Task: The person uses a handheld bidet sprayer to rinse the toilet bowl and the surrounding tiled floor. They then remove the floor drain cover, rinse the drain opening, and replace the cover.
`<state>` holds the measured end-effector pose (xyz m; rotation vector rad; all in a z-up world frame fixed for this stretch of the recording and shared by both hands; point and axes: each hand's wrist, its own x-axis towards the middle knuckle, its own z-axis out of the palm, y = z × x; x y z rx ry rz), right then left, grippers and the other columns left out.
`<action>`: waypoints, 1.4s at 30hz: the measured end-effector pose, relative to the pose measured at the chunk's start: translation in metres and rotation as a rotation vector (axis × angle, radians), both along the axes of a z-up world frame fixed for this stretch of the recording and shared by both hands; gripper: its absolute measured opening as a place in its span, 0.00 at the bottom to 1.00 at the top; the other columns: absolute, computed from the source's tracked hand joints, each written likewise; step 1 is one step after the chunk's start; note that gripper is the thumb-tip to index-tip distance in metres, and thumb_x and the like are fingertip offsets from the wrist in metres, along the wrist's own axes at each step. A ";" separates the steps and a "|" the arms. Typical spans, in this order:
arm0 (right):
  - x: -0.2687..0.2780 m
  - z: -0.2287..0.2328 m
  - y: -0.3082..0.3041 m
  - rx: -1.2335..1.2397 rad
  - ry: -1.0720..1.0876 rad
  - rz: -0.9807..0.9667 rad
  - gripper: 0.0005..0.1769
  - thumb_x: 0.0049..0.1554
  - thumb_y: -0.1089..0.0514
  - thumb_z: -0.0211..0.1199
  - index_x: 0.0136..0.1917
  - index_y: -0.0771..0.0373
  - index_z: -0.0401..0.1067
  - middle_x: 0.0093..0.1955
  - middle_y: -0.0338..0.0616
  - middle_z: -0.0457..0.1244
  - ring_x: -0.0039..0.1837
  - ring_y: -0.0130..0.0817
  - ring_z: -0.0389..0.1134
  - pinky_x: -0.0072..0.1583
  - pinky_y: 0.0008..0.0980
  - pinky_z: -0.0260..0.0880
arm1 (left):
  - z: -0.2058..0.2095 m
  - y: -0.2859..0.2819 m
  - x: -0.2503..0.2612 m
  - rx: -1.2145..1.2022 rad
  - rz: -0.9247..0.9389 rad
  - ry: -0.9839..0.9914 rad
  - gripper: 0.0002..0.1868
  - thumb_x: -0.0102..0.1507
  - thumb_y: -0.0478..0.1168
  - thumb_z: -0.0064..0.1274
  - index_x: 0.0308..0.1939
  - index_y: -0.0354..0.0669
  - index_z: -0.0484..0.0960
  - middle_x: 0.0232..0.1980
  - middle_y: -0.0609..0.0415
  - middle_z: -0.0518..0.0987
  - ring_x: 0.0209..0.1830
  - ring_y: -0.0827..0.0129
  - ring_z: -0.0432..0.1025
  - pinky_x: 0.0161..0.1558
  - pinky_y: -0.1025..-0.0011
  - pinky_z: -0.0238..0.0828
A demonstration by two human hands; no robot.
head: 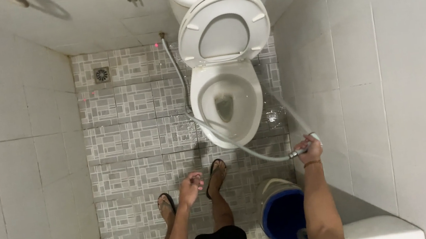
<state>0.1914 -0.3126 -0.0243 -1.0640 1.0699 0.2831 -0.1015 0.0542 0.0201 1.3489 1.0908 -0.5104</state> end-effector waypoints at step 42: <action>-0.405 -0.093 0.382 0.369 0.771 -0.499 0.22 0.53 0.75 0.41 0.51 0.59 0.70 0.35 0.33 0.57 0.33 0.26 0.55 0.41 0.25 0.65 | -0.001 0.192 -0.495 0.082 0.739 0.268 0.22 0.70 0.50 0.50 0.61 0.39 0.82 0.46 0.36 0.84 0.42 0.50 0.79 0.47 0.57 0.73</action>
